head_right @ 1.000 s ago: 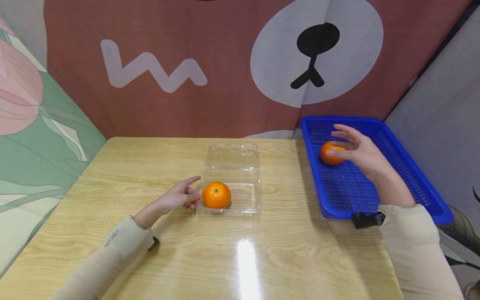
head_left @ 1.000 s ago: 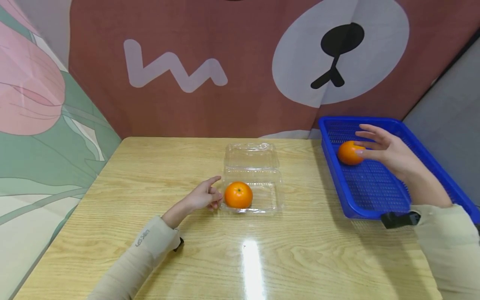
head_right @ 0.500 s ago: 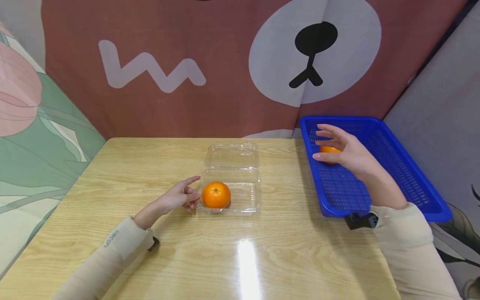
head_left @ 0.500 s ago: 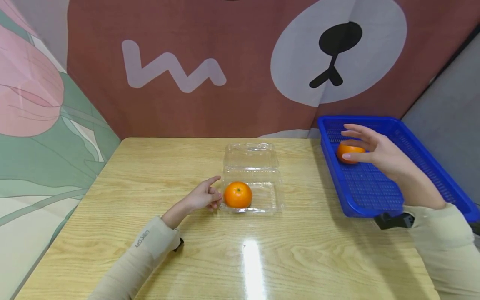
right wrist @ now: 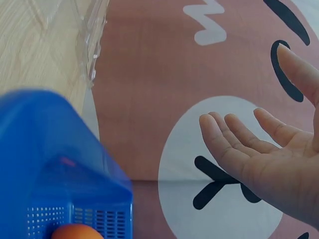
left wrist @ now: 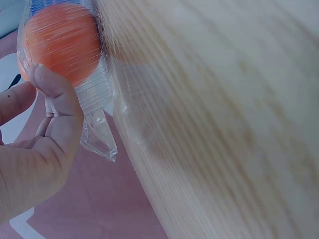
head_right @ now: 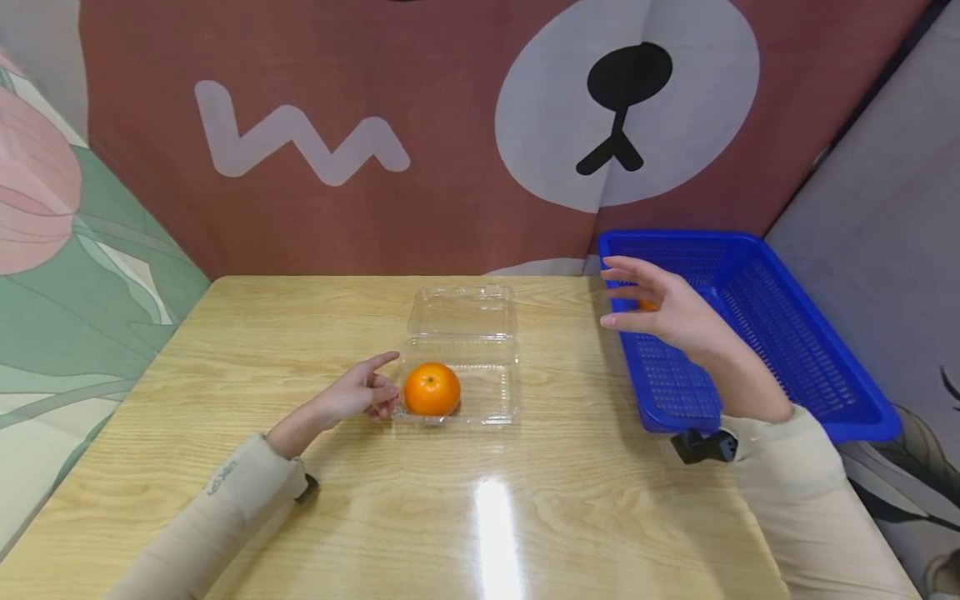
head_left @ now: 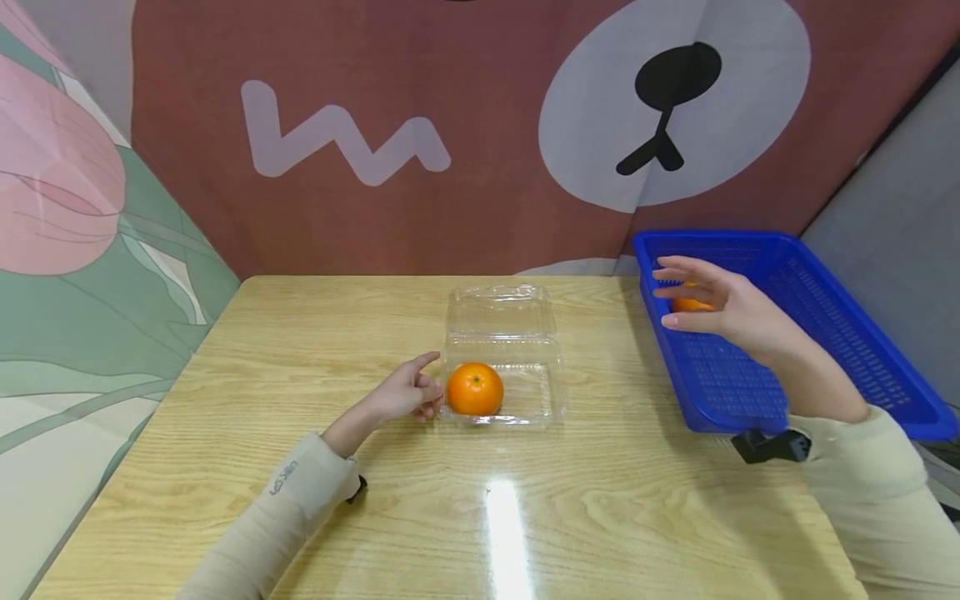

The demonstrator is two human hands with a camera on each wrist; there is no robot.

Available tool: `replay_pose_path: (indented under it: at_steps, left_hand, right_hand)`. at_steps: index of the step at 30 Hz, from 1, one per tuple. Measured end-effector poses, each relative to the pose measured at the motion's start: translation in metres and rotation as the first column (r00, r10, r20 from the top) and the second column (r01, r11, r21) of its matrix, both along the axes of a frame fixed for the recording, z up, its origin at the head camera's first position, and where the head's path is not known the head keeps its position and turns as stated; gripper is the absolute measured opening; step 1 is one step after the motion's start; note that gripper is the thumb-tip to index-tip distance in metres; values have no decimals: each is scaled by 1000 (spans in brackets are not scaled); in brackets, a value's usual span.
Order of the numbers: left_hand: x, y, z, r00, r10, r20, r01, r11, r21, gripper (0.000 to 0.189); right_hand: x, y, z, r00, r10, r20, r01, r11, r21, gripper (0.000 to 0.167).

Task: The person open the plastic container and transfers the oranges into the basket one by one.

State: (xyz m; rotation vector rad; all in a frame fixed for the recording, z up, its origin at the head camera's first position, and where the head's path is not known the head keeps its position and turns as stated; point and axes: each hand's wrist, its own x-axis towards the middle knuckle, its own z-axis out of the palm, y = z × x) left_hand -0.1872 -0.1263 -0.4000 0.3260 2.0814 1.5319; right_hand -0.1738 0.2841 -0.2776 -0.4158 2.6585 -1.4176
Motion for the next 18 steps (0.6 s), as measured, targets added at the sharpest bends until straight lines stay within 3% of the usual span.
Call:
replay_pose_path:
  at_steps: [10,18]
  left_hand:
    - [0,0,0,1000,0,-1,0,1000,1,65]
    - [-1,0,-2,1000,-4,5,4,1000,6,65]
  right_hand:
    - [6,-14,-1,992,129,13,-127,986,-112,71]
    - [10,-24,-2,981,189,32,-180,966,-188,70]
